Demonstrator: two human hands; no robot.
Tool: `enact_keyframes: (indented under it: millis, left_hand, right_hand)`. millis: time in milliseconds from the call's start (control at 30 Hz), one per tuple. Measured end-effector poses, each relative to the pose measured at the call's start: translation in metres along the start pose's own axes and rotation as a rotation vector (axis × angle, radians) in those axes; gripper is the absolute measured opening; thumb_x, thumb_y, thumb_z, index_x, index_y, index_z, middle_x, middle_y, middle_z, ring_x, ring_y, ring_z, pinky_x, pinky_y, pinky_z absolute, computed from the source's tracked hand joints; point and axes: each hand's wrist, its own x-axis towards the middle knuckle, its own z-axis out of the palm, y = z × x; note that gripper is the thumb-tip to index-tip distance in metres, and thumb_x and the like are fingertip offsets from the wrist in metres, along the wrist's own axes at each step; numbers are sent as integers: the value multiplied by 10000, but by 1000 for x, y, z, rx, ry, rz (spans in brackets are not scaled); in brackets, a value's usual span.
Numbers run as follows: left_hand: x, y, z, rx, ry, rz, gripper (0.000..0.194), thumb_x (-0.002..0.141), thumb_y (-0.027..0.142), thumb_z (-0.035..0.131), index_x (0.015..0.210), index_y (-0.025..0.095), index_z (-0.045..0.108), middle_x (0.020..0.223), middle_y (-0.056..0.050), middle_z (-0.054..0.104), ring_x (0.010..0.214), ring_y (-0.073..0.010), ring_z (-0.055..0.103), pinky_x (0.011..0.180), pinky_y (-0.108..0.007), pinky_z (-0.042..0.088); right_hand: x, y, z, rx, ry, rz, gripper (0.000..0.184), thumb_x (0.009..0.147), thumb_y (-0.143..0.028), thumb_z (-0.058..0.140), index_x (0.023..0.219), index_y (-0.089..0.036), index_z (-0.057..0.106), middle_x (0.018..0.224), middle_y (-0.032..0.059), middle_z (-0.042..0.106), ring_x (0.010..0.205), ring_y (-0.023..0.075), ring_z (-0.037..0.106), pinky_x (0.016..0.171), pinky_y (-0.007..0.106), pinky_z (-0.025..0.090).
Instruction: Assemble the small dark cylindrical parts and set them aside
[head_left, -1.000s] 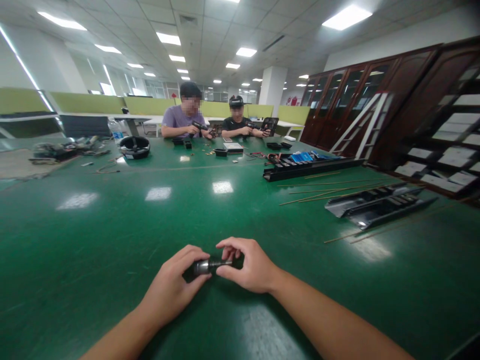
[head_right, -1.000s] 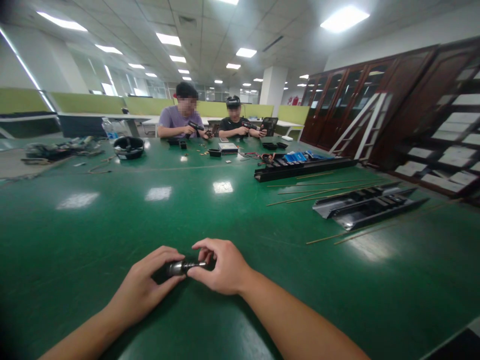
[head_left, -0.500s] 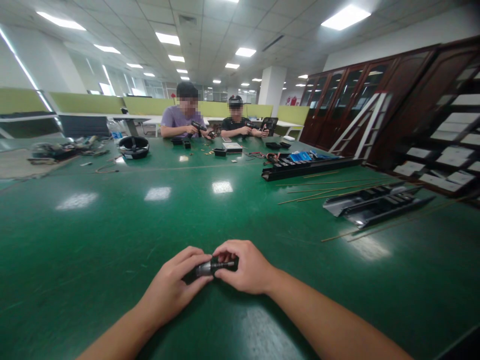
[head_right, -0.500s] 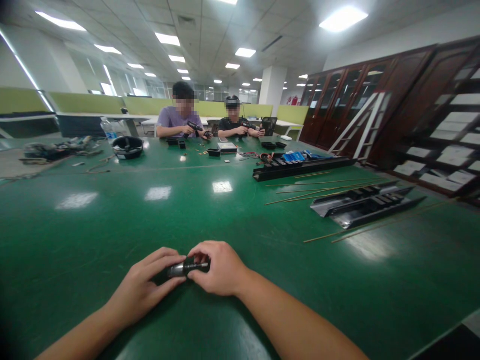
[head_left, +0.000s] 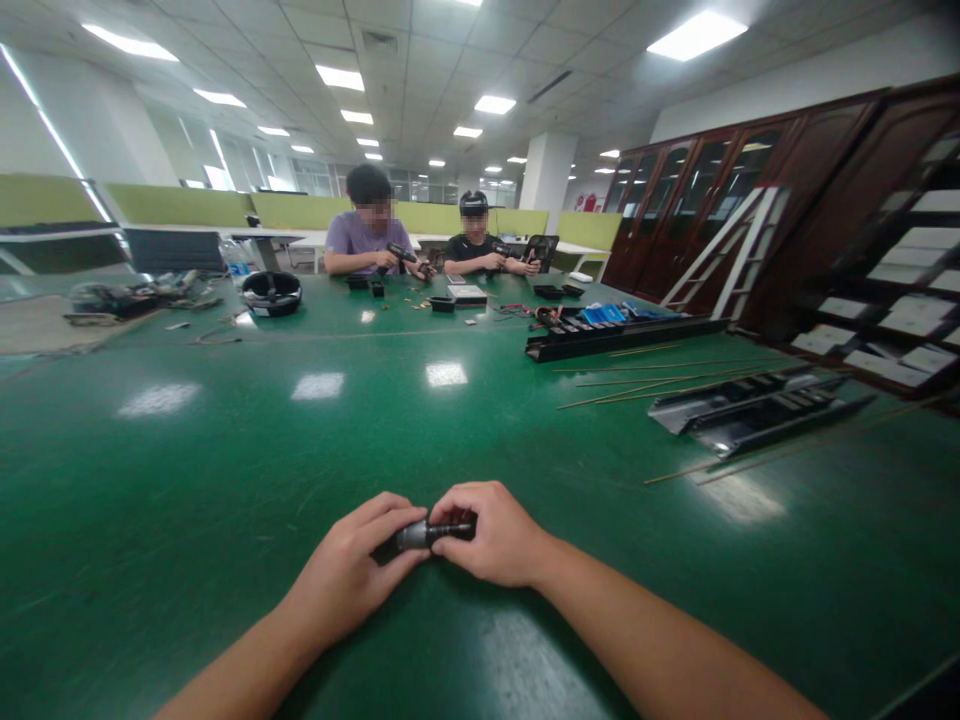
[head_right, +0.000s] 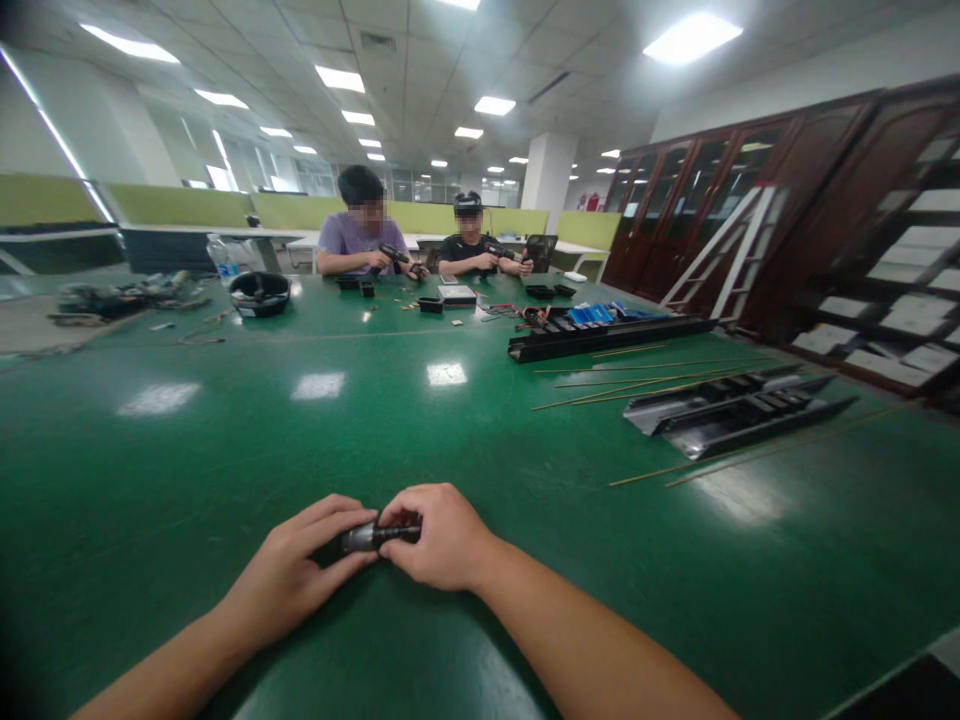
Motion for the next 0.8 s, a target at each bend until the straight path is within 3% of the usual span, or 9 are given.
enact_keyframes:
  millis: [267, 400, 533, 800]
  left_hand:
    - [1, 2, -1, 12, -18, -20, 253, 905, 251, 629, 1157, 263, 617, 1079, -25, 636, 979, -152, 624, 867, -249, 506]
    - [-1, 0, -1, -4, -82, -151, 255, 944, 319, 567, 1196, 281, 571, 1130, -11, 652, 1037, -165, 621, 926, -277, 489]
    - [-2, 1, -4, -37, -179, -271, 270, 981, 356, 471, 1238, 286, 518, 1154, -11, 651, 1039, -176, 626, 919, -294, 489]
    - [-3, 4, -2, -88, -225, -272, 282, 978, 327, 459, 1258, 300, 436, 1186, -13, 609, 1059, -170, 614, 927, -304, 480]
  right_hand:
    - [0, -1, 0, 10, -20, 28, 174, 722, -188, 725, 895, -195, 728, 800, -2, 705, 711, 135, 632, 674, 223, 458]
    - [0, -1, 0, 20, -16, 33, 206, 712, -185, 729, 917, -194, 715, 788, -6, 693, 681, 132, 616, 641, 221, 445]
    - [0, -1, -1, 12, -32, 33, 115, 720, -206, 733, 821, -179, 685, 721, -12, 658, 637, 124, 593, 612, 214, 430]
    - [0, 1, 0, -29, -51, 11, 122, 724, -257, 745, 760, -176, 660, 693, -19, 631, 622, 116, 573, 590, 209, 399]
